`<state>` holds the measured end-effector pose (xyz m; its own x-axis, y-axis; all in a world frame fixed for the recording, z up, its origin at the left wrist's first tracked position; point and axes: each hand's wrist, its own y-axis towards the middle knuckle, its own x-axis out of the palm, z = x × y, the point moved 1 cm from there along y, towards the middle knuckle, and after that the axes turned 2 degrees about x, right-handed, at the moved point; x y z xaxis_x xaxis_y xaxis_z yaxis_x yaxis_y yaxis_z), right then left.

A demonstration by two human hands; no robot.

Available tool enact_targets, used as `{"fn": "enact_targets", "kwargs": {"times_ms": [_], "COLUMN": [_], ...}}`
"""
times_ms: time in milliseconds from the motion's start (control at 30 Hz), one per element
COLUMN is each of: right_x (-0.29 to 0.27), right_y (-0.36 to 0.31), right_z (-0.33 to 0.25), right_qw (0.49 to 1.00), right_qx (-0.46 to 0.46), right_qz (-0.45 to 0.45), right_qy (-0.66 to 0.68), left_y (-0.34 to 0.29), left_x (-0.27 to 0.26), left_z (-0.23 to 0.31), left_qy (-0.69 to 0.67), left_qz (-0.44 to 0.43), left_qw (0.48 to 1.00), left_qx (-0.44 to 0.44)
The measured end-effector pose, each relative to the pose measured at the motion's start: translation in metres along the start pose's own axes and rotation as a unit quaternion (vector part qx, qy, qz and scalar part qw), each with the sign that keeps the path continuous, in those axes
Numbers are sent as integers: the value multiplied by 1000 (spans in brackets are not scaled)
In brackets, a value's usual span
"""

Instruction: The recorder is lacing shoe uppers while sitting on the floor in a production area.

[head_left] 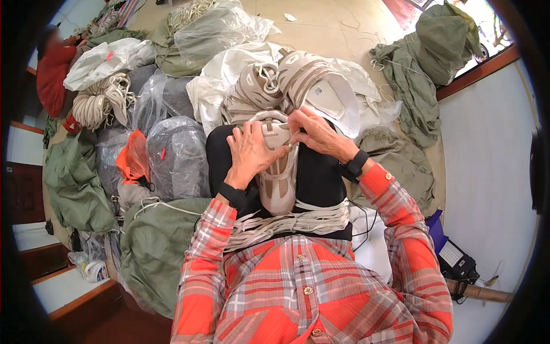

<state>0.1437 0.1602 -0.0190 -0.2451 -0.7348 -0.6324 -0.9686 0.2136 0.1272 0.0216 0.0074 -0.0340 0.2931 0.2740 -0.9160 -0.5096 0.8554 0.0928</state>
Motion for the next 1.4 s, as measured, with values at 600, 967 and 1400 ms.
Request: {"fn": "enact_targets", "kwargs": {"times_ms": [600, 967, 1400], "right_x": [12, 20, 91], "right_y": [19, -10, -119], "right_z": [-1, -40, -71], "right_qw": [998, 994, 975], "right_qx": [38, 106, 77], "right_qz": [26, 18, -128], "right_qy": [49, -18, -166], "left_y": [-19, -97, -126], "left_x": [-1, 2, -20], "left_z": [-6, -19, -7], "left_qy": [-29, -284, -296], "left_qz": [65, -48, -161], "left_qw": [995, 953, 941], "left_qx": [63, -92, -14]}}
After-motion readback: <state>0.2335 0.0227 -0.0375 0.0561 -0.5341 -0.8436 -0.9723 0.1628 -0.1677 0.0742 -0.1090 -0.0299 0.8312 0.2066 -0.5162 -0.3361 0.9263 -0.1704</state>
